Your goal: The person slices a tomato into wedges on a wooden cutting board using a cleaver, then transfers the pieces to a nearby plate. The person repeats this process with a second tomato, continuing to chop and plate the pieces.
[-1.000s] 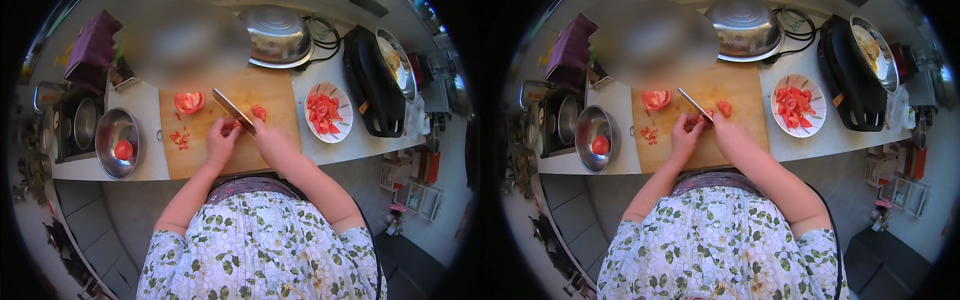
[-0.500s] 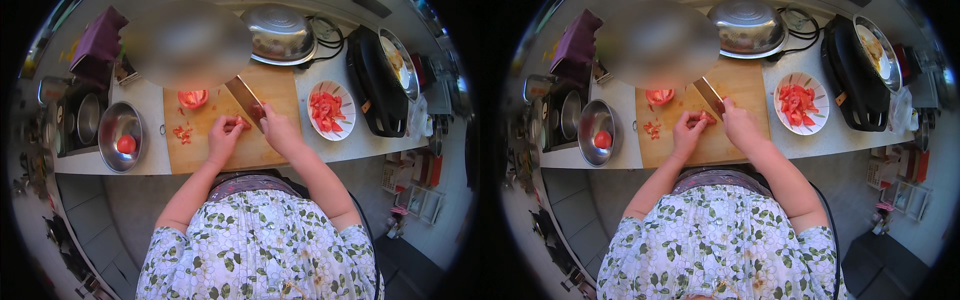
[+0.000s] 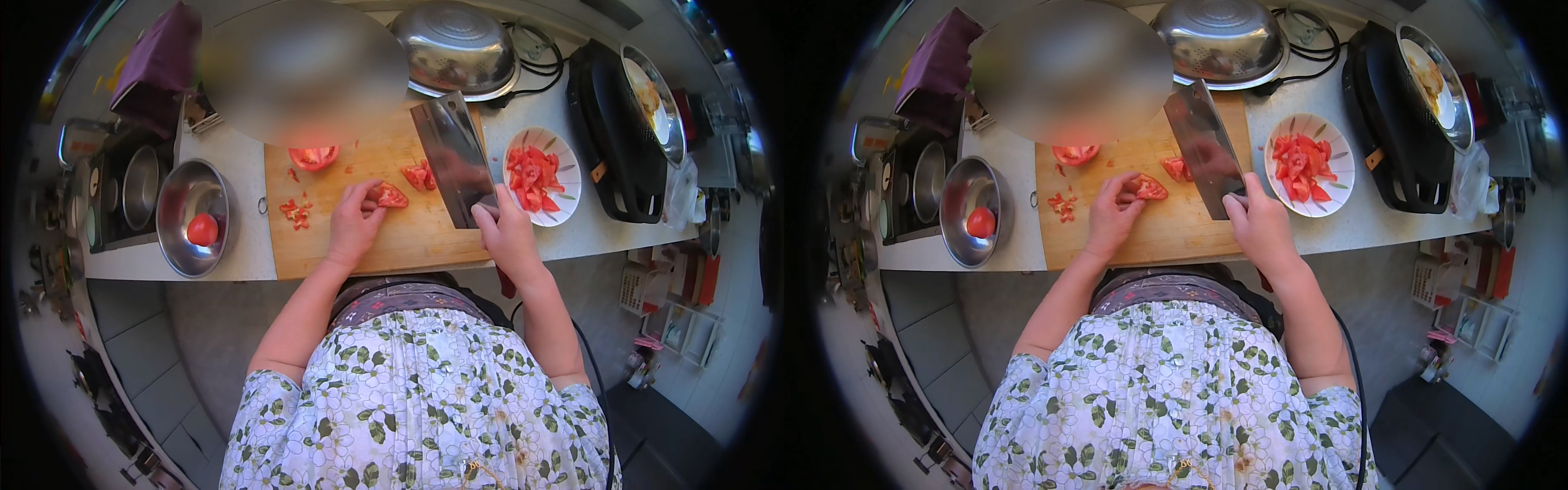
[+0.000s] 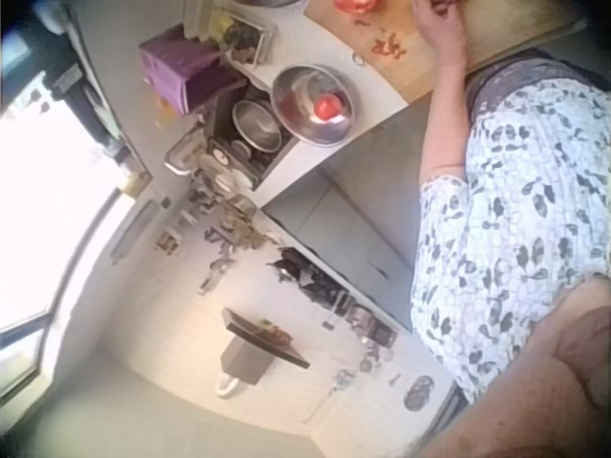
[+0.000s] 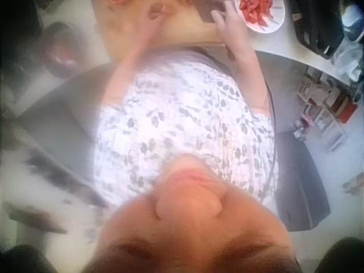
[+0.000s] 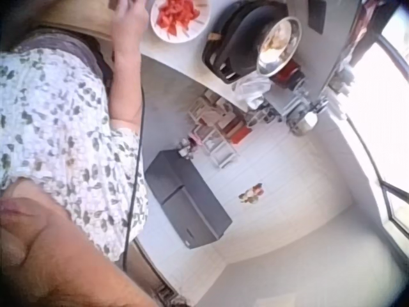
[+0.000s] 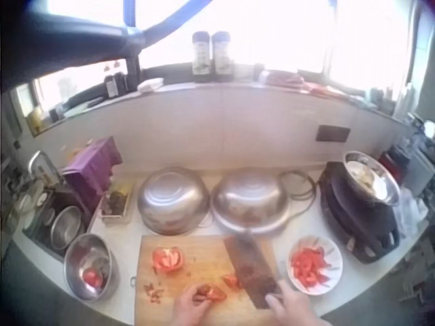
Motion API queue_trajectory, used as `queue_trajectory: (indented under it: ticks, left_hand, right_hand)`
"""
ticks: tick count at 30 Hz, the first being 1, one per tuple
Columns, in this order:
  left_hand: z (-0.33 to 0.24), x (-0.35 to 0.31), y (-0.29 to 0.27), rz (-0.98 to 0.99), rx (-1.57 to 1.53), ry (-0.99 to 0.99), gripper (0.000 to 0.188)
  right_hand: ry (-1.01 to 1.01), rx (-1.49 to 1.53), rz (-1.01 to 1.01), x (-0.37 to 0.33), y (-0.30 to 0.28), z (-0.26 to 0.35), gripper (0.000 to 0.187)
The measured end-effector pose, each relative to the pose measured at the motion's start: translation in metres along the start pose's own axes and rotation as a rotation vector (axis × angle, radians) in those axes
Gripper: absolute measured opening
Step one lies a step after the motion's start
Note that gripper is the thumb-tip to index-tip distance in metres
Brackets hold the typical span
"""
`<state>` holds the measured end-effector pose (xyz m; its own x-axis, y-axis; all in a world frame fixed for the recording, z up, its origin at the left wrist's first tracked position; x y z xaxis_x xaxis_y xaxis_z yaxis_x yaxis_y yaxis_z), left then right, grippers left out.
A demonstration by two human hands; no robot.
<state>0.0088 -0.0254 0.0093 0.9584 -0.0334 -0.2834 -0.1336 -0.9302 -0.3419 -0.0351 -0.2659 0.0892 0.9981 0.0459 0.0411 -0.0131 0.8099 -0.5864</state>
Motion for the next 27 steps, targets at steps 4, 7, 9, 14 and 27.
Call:
queue_trajectory:
  ticks: [4,7,9,14,27]
  left_hand:
    - [-0.017,0.001,-0.008,0.025,0.252,0.064,0.043]
    - [-0.024,0.000,-0.008,0.048,0.370,0.172,0.042]
    - [-0.028,0.000,-0.007,0.018,0.462,0.317,0.041]
    - [-0.027,0.006,-0.002,0.073,0.500,0.342,0.030]
    - [-0.011,0.018,-0.012,0.208,0.126,-0.038,0.023]
  right_hand:
    - [0.030,0.023,0.024,-0.012,0.001,-0.002,0.023]
    - [0.012,0.055,0.011,-0.018,0.002,-0.001,0.023]
    - [0.006,0.069,0.008,-0.021,0.003,-0.002,0.023]
    - [0.006,0.075,0.042,-0.026,0.008,-0.007,0.024]
    - [0.033,0.077,0.108,-0.031,0.017,-0.010,0.024]
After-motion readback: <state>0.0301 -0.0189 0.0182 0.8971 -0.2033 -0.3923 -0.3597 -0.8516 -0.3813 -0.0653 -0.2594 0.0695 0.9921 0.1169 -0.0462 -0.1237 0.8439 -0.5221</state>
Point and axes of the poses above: each hand's wrist, its own x-axis towards the middle knuckle, its own y-axis out of the palm, z = x × y, the point moved 4 cm from there along x, towards the middle knuckle, and after that the axes turned 15 degrees about -y, right-handed, at the moved point
